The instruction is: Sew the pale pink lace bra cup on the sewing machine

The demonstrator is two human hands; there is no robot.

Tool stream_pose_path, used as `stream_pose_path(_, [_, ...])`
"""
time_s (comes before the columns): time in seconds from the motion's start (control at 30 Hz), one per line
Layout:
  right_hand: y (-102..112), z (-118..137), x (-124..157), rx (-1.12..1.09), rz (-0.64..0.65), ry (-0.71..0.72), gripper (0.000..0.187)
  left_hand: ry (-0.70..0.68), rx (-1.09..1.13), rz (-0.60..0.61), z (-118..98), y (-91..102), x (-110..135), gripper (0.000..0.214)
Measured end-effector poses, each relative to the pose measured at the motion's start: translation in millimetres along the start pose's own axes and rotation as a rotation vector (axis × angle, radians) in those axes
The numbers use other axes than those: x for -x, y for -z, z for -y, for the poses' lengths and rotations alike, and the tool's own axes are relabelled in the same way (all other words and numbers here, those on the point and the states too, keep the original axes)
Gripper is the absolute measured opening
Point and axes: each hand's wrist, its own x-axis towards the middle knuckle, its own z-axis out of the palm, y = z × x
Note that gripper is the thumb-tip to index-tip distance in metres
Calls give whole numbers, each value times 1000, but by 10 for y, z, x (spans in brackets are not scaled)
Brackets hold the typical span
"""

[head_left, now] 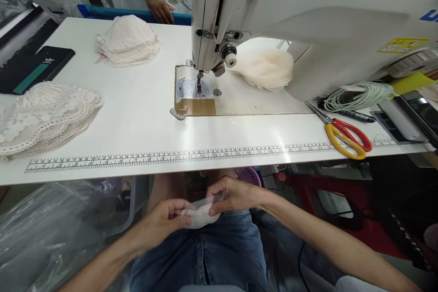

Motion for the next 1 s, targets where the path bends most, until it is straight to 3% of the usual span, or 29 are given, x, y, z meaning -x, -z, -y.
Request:
stream_pose_path(0.33, [-43,88,-48,151,32,-11,20,7,-149,-89,-46,-81,-54,24])
stream_pose_path(0.53, [-39,56,-6,107,69,-6,24,85,-30,-58,-3,-35,-27,28])
stream_pose_path(0.73, [-77,-8,-34,82,96,80,20,92,-75,-24,38,33,45,24])
stream_pose_path(0.9, [-106,35,-86,137,114,74,18,94,-138,14,-73,3,86,19])
stream_pose_path(1.0, [-113,63,-110,170,121,80,22,99,-145,-24,-130,-46,56,17])
